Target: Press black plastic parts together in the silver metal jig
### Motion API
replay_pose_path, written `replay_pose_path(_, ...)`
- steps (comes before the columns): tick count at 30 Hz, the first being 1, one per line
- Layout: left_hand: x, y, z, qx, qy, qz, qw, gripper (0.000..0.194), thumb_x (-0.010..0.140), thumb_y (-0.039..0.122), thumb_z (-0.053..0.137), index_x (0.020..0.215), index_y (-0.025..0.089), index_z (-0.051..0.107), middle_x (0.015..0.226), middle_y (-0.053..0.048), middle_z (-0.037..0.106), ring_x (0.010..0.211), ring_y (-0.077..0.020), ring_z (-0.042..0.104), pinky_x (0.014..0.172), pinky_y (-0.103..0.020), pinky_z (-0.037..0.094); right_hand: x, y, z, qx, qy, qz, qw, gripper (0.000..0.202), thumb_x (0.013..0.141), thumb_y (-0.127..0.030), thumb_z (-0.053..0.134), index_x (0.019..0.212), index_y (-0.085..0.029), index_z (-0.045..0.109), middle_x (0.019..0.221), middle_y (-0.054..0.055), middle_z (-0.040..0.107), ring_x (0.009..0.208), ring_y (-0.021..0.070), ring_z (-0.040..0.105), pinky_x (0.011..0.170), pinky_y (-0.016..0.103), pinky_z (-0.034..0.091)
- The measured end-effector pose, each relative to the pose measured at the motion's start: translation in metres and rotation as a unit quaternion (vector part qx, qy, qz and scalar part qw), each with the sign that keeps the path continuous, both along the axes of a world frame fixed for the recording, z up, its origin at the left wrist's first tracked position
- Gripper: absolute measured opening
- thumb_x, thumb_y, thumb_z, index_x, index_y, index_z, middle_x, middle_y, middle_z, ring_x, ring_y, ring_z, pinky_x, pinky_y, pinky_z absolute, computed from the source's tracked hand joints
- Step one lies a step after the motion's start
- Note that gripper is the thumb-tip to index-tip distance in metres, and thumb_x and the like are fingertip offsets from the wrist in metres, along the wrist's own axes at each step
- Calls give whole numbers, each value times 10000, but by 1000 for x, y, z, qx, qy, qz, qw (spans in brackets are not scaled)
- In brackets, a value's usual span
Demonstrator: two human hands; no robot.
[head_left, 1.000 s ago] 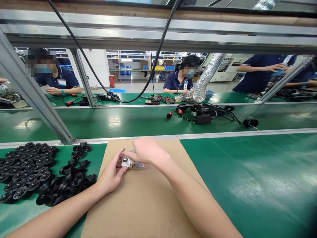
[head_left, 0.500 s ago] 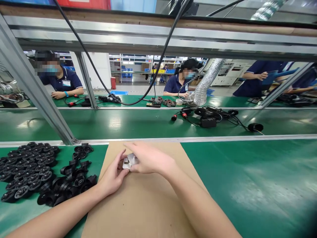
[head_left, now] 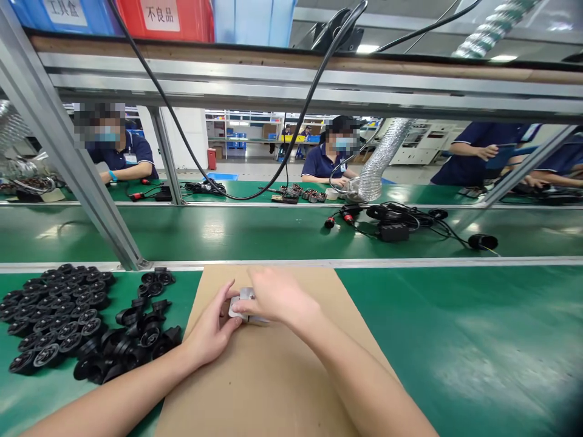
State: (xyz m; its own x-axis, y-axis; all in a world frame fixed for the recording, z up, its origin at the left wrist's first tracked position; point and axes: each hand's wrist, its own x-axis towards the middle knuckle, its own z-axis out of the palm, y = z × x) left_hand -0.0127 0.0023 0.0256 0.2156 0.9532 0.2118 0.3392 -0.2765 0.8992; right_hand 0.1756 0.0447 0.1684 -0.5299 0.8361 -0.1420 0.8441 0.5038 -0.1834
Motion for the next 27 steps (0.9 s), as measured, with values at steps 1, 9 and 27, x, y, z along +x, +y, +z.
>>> replay_pose_path(1,0,0,0,0,1,2,1000,713,1004,252,590,1631,314,256,1483,-107,591,1241,-271,639,1033,-437,540,1,0,0,-4,9,16,1000,610,857,-558,763,1272,-137,613,1120,179,742,1035,364,703,738,358,481)
replay_pose_path(9,3,-2,3,-12,-37,-32,999,727,990,207,587,1629,315,257,1446,-116,605,1223,-269,666,1012,-441,564,4,0,0,-48,7,-6,999,548,843,-560,738,1201,-154,652,1068,159,738,941,351,706,656,343,454)
replay_pose_path(27,2,38,-40,-20,-169,-83,982,891,785,691,798,1555,386,471,1235,-115,709,1166,-373,693,1054,-523,511,-16,6,-30,125,-112,100,981,287,788,-350,747,1019,-181,773,1030,165,802,921,379,769,739,393,568)
